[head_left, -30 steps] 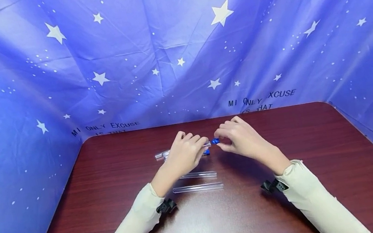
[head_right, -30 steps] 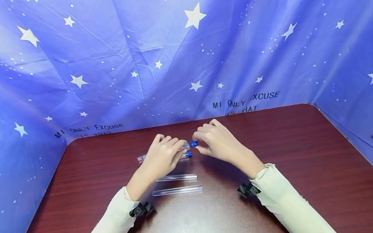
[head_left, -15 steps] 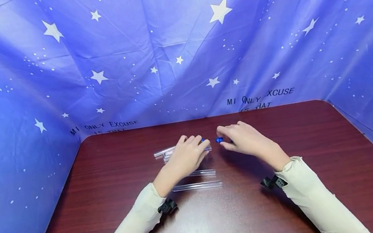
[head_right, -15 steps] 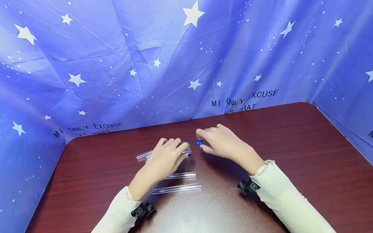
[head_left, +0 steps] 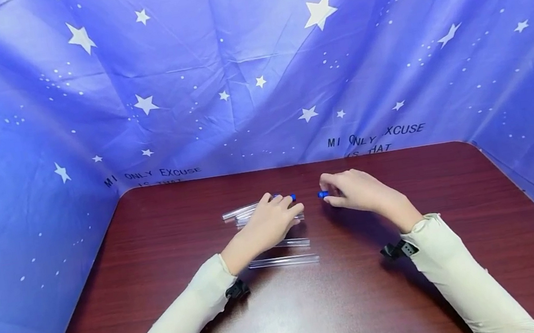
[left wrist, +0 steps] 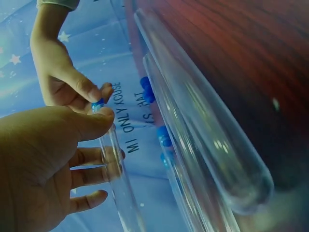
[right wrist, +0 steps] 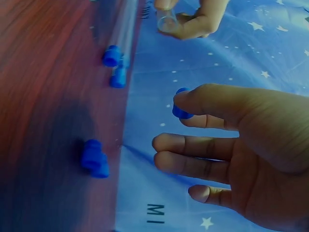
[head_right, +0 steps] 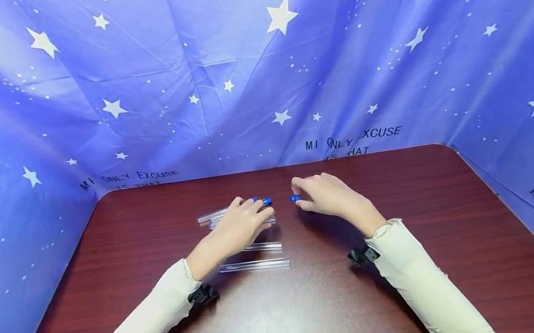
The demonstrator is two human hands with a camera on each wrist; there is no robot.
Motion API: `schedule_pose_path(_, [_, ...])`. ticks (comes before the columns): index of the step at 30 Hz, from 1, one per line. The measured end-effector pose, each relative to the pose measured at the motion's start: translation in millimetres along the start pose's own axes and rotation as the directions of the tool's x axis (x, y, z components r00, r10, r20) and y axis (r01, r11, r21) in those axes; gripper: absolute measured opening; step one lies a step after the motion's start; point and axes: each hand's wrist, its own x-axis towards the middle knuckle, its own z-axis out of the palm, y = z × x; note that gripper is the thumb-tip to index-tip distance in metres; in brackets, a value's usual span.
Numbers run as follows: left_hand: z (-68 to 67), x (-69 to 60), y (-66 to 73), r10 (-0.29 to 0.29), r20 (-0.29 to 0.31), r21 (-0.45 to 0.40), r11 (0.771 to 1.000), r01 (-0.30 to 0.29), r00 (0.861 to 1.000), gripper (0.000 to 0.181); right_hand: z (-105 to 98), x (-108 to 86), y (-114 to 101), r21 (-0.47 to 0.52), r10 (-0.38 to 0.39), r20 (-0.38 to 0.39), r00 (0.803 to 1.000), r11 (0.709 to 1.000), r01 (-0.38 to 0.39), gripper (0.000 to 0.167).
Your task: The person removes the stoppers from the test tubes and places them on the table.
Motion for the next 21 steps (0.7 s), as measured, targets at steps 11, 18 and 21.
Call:
schedule_pose_path(11, [5.8, -0.6, -0.5, 0.037, 0.163, -0.03, 0.999, -0.032, 0.986, 0.023, 17, -6.4, 16, -0.062, -0.009, 0.033, 0.999, 0.998, 0.011, 0.019])
schedule_pose_path(18, [7.9, -0.3, 2.1, 0.039, 0.256, -0.115, 0.993, -0.009, 0.966, 0.02, 25, -8.2, 21, -0.111, 0.033, 0.081, 0.996, 0.994, -0.024, 0.019])
schedule_pose_path(21, [9.8, -0.8, 4.2, 0.041, 0.271, -0.121, 0.993, -0.009, 0.962, 0.02, 28, -9.1, 23, -0.127, 0.035, 0.09, 0.995, 0.992, -0.024, 0.02])
